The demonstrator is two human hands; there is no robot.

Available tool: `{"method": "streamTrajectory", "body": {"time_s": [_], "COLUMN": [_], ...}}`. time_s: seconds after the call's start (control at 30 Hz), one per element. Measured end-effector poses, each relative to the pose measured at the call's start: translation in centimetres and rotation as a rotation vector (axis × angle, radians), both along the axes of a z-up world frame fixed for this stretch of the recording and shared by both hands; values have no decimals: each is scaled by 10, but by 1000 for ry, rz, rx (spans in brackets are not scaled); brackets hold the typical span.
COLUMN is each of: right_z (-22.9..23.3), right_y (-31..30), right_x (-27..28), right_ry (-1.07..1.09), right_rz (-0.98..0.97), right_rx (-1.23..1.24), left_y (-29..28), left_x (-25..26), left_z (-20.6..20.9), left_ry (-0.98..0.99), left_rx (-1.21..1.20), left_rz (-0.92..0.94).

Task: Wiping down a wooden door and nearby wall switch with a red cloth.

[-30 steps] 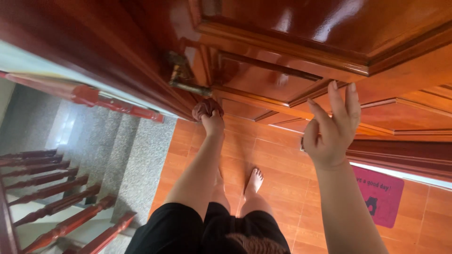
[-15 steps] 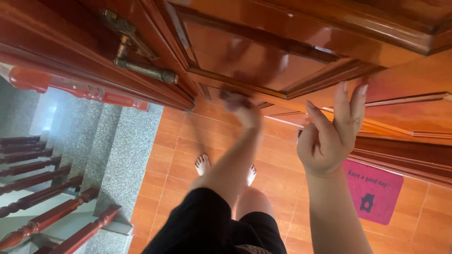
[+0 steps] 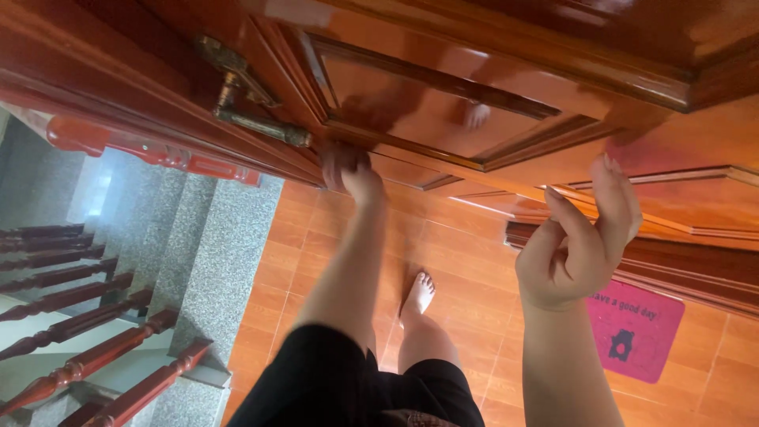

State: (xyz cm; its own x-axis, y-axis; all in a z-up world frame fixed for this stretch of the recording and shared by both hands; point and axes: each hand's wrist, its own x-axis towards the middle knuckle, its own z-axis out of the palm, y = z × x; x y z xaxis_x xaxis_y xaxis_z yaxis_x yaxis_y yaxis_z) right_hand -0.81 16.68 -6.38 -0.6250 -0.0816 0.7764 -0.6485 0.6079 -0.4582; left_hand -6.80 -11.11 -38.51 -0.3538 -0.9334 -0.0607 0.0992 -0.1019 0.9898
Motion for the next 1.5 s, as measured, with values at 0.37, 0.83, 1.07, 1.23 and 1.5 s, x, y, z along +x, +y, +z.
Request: {"method": "streamTrajectory", "body": {"time_s": [0.37, 0.83, 1.07, 1.23, 1.5], "right_z": [8, -166, -129, -110, -230], "right_y": [39, 99, 52, 41, 84], "right_x": [17, 63, 81, 64, 22], "right_ry": [-32, -805, -1295, -1176, -918], "right_rz": [-71, -8, 149, 322, 151], "right_rx": [-12, -1094, -1354, -1676, -1874], "left_y": [145, 139, 163, 186, 181], "left_x": [-8, 86, 89, 89, 83], "left_z": [10, 172, 195, 159, 107], "left_ry": [-253, -153, -66, -533, -661], "left_rx": [-875, 1092, 991, -62, -874], "left_rz": [-104, -1179, -1353, -1634, -1639]}}
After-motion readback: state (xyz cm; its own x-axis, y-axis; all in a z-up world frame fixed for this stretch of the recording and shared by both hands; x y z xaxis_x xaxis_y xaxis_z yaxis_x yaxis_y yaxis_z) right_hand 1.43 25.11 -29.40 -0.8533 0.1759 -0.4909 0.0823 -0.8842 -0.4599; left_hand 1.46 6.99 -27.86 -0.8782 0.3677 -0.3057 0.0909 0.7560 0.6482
